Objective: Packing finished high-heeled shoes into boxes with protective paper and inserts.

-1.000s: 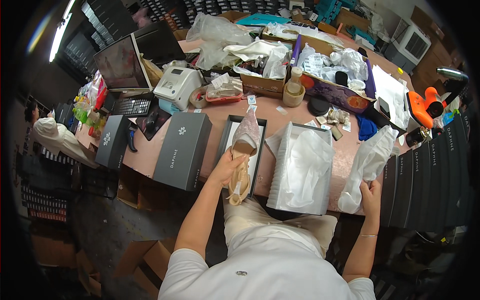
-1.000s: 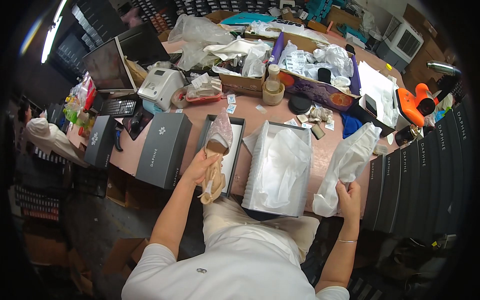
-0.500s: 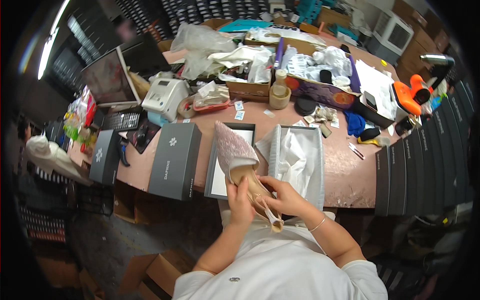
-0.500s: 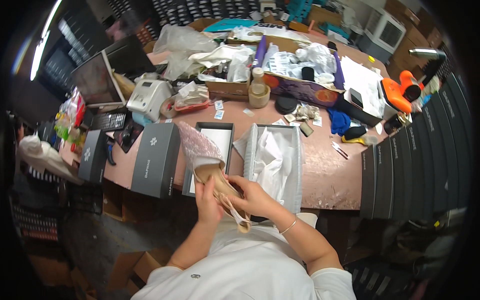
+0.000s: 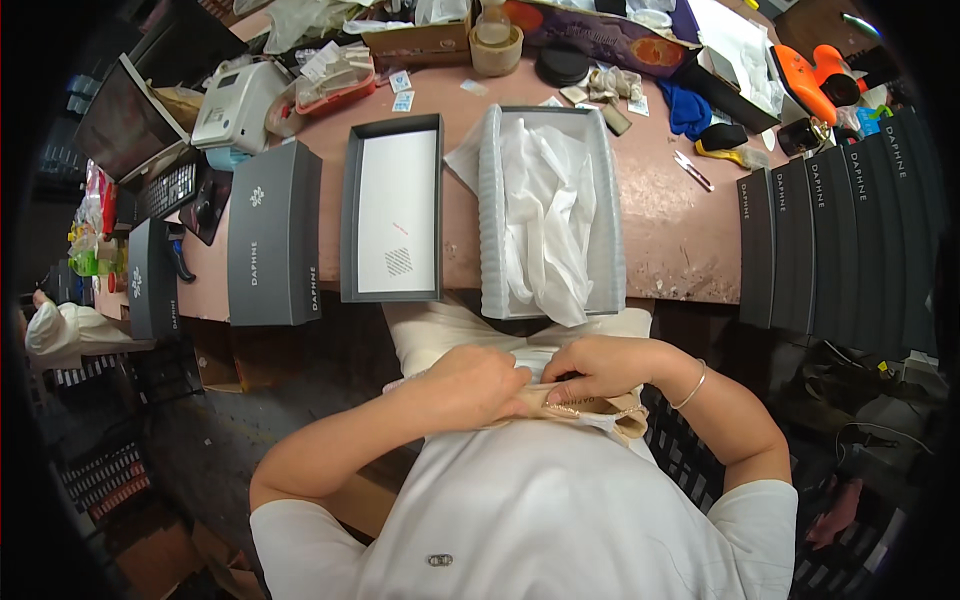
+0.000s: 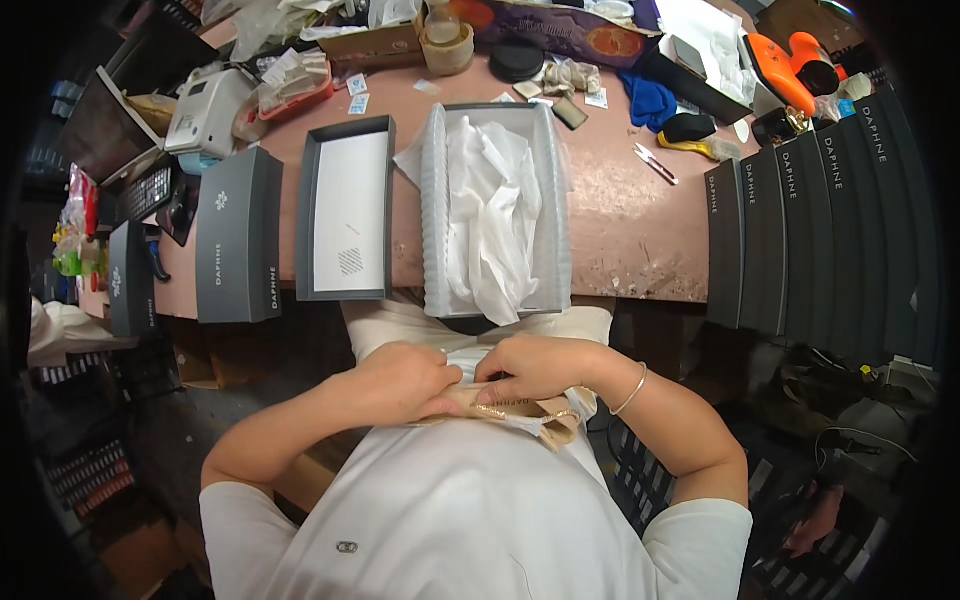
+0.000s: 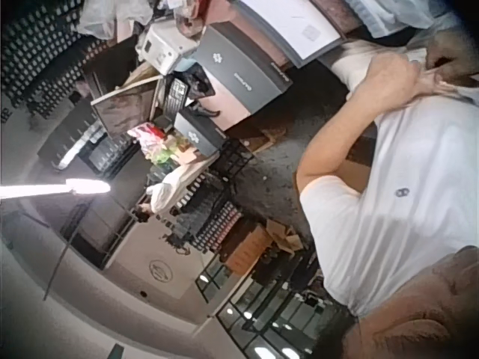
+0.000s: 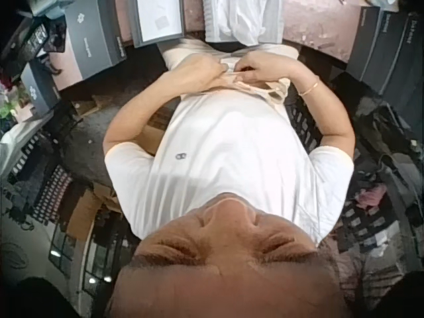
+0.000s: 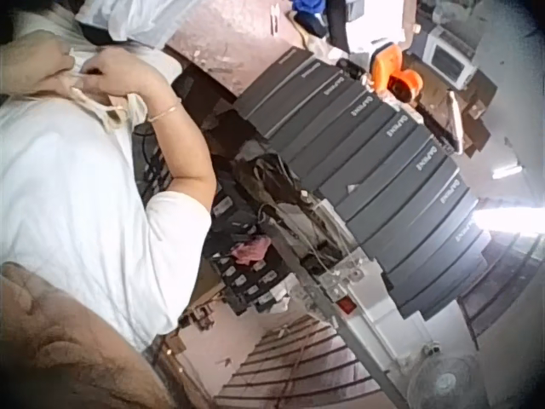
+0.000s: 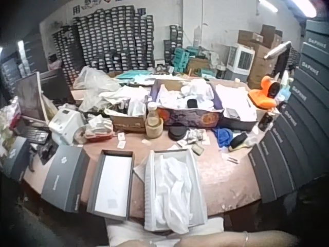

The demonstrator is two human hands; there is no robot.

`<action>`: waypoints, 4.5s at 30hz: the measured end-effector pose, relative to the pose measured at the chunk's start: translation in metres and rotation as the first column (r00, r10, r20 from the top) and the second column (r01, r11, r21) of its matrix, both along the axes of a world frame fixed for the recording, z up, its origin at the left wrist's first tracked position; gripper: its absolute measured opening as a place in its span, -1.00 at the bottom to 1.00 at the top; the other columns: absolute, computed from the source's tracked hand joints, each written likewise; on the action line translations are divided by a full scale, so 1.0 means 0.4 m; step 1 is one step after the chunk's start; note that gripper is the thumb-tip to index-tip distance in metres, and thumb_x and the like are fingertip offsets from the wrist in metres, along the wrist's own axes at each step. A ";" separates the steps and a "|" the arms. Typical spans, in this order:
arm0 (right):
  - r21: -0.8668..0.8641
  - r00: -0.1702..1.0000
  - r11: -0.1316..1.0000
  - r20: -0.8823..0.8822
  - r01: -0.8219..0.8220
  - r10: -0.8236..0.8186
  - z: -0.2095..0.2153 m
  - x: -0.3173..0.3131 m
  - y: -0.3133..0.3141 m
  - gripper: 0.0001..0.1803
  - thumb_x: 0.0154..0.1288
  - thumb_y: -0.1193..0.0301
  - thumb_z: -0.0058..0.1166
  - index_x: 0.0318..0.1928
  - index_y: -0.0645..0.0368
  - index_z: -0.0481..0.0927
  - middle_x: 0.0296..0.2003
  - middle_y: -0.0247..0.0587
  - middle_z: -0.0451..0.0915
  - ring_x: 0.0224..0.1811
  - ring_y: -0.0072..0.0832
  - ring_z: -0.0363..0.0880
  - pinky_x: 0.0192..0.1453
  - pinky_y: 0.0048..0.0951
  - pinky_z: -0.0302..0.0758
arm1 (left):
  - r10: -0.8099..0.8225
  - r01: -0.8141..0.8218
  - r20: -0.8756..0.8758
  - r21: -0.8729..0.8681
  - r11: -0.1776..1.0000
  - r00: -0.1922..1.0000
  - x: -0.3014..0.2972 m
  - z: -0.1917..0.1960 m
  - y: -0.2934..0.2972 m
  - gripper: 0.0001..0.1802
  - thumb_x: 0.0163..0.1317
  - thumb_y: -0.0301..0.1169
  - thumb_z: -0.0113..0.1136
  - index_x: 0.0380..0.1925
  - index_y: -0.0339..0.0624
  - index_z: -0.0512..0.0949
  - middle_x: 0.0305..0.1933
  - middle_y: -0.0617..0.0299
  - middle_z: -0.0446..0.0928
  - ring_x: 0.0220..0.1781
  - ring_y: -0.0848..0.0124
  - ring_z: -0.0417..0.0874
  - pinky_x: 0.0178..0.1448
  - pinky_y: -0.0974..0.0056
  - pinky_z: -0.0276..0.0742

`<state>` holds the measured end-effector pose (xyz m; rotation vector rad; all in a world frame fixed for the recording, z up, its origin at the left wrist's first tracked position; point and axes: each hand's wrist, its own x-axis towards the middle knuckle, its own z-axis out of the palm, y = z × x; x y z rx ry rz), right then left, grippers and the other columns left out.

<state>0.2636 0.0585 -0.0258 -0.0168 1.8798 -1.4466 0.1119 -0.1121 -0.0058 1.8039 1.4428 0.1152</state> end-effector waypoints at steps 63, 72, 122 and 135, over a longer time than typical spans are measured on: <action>-0.171 0.680 0.660 0.244 0.732 -0.691 -0.019 0.173 -0.052 -0.55 0.36 0.36 -0.28 0.06 0.43 0.51 0.06 -0.04 0.48 0.15 -0.33 0.41 0.29 -0.43 0.28 | 0.136 -0.134 -0.186 0.024 0.991 0.973 0.099 -0.068 0.059 -0.43 0.32 0.04 0.01 -0.63 -0.21 0.63 -0.59 0.07 0.60 -0.50 0.11 0.63 -0.30 0.09 0.55; -0.152 0.796 0.782 0.084 0.604 -0.599 -0.005 0.179 -0.034 -0.54 0.29 0.38 -0.22 0.10 0.39 0.49 0.11 0.02 0.46 0.22 -0.22 0.36 0.37 -0.37 0.22 | 0.073 -0.068 -0.041 0.108 0.992 0.997 0.078 -0.066 0.043 -0.47 0.30 0.04 0.03 -0.53 -0.21 0.64 -0.54 0.11 0.59 -0.37 0.13 0.63 -0.18 0.09 0.52; 0.138 0.534 0.518 -0.299 0.844 -0.791 -0.157 -0.090 0.114 -0.19 0.12 0.54 0.09 0.38 0.43 0.08 0.24 0.25 0.35 0.20 -0.10 0.45 0.26 -0.30 0.39 | 0.601 -0.961 0.750 0.194 0.198 0.276 -0.009 -0.120 0.089 -0.60 0.32 -0.43 0.17 0.15 -0.27 0.46 0.17 0.06 0.47 0.15 0.31 0.52 0.20 0.24 0.47; 0.018 0.348 0.533 -0.776 0.846 -0.526 0.078 -0.050 0.028 -0.35 0.20 0.51 0.16 0.31 0.26 0.29 0.18 0.04 0.41 0.22 -0.22 0.39 0.27 -0.28 0.33 | 0.238 -0.560 0.652 -0.748 0.356 -0.720 0.005 -0.084 0.094 -0.44 0.21 -0.38 0.28 0.21 -0.14 0.36 0.09 0.22 0.48 0.08 0.46 0.53 0.18 0.26 0.49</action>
